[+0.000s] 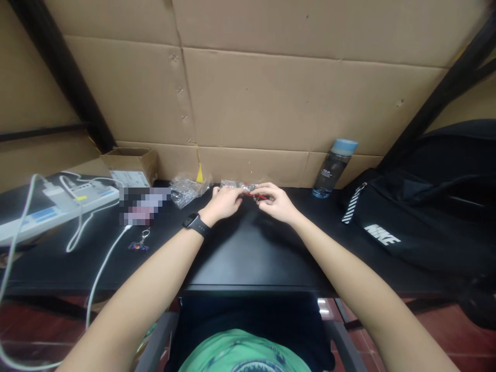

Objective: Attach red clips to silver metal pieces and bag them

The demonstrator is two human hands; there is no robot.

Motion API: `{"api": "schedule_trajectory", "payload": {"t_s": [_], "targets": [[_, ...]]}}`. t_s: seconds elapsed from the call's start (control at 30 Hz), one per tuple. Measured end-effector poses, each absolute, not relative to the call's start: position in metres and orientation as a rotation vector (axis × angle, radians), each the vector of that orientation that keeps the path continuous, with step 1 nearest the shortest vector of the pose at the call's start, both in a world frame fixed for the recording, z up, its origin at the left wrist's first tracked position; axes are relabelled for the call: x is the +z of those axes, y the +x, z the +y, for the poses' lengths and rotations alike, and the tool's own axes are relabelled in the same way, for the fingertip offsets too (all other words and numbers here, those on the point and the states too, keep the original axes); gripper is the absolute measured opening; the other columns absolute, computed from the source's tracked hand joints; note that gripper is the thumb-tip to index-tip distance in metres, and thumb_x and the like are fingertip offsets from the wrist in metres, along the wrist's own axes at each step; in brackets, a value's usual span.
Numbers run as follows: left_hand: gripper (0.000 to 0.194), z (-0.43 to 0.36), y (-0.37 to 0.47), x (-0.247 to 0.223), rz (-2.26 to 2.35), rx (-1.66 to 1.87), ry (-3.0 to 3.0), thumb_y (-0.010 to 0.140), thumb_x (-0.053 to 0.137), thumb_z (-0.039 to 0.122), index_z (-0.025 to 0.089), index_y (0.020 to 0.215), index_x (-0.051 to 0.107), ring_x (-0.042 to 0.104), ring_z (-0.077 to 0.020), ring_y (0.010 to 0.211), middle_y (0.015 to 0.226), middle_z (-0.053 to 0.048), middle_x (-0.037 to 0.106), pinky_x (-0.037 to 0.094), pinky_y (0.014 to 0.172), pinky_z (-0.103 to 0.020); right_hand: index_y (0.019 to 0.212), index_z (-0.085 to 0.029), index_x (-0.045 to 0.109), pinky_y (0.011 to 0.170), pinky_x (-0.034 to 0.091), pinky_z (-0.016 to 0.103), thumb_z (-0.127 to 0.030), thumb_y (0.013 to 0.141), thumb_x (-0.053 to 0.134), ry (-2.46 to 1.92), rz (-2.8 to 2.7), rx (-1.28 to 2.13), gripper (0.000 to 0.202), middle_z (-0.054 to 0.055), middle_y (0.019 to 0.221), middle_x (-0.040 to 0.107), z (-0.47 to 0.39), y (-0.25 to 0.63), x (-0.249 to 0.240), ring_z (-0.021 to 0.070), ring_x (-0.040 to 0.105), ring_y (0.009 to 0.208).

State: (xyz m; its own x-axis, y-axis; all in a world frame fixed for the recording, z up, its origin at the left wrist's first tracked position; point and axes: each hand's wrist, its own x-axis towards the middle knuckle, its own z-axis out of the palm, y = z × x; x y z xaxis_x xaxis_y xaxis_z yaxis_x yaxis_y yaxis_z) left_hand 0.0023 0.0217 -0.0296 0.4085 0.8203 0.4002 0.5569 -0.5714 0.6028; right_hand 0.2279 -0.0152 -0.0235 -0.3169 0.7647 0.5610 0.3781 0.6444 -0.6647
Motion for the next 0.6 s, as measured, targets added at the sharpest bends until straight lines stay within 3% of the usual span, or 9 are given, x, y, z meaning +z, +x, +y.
{"api": "schedule_trajectory", "payload": {"t_s": [0.17,0.37,0.53,0.6], "targets": [[0.037,0.020,0.001,-0.034,1.249,0.747,2.583,0.087,0.057,0.023,0.031,0.120,0.071,0.053,-0.0354,0.127,0.130,-0.010,0.067,0.029,0.111,-0.052,0.112,-0.026,0.078,0.081,0.065,0.031,-0.021,0.078,0.075,-0.904,-1.948,0.567,0.034,0.008,0.121,0.060,-0.011,0.231,-0.028,0.0199,0.067,0.104],[0.038,0.017,0.007,-0.039,1.296,0.638,2.669,0.089,0.053,0.025,0.030,0.123,0.069,0.047,-0.0376,0.131,0.133,-0.011,0.064,0.031,0.108,-0.055,0.112,-0.026,0.079,0.079,0.066,0.031,-0.021,0.073,0.082,-0.927,-1.976,0.582,0.039,0.007,0.119,0.061,-0.008,0.232,-0.032,0.0181,0.069,0.096],[0.030,0.024,-0.013,-0.018,1.402,0.709,2.675,0.085,0.063,0.032,0.031,0.113,0.073,0.044,-0.0392,0.134,0.133,-0.011,0.065,0.027,0.111,-0.055,0.112,-0.030,0.079,0.076,0.065,0.029,-0.013,0.075,0.078,-0.943,-2.063,0.490,0.041,0.005,0.120,0.063,-0.007,0.233,-0.038,0.0151,0.070,0.087],[0.030,0.032,-0.041,-0.006,1.560,0.785,2.573,0.080,0.072,0.038,0.030,0.109,0.074,0.052,-0.0396,0.126,0.124,-0.012,0.070,0.028,0.110,-0.054,0.113,-0.030,0.078,0.076,0.065,0.029,-0.010,0.075,0.076,-0.956,-2.099,0.436,0.043,0.005,0.121,0.063,-0.007,0.233,-0.038,0.0137,0.070,0.083]]}}
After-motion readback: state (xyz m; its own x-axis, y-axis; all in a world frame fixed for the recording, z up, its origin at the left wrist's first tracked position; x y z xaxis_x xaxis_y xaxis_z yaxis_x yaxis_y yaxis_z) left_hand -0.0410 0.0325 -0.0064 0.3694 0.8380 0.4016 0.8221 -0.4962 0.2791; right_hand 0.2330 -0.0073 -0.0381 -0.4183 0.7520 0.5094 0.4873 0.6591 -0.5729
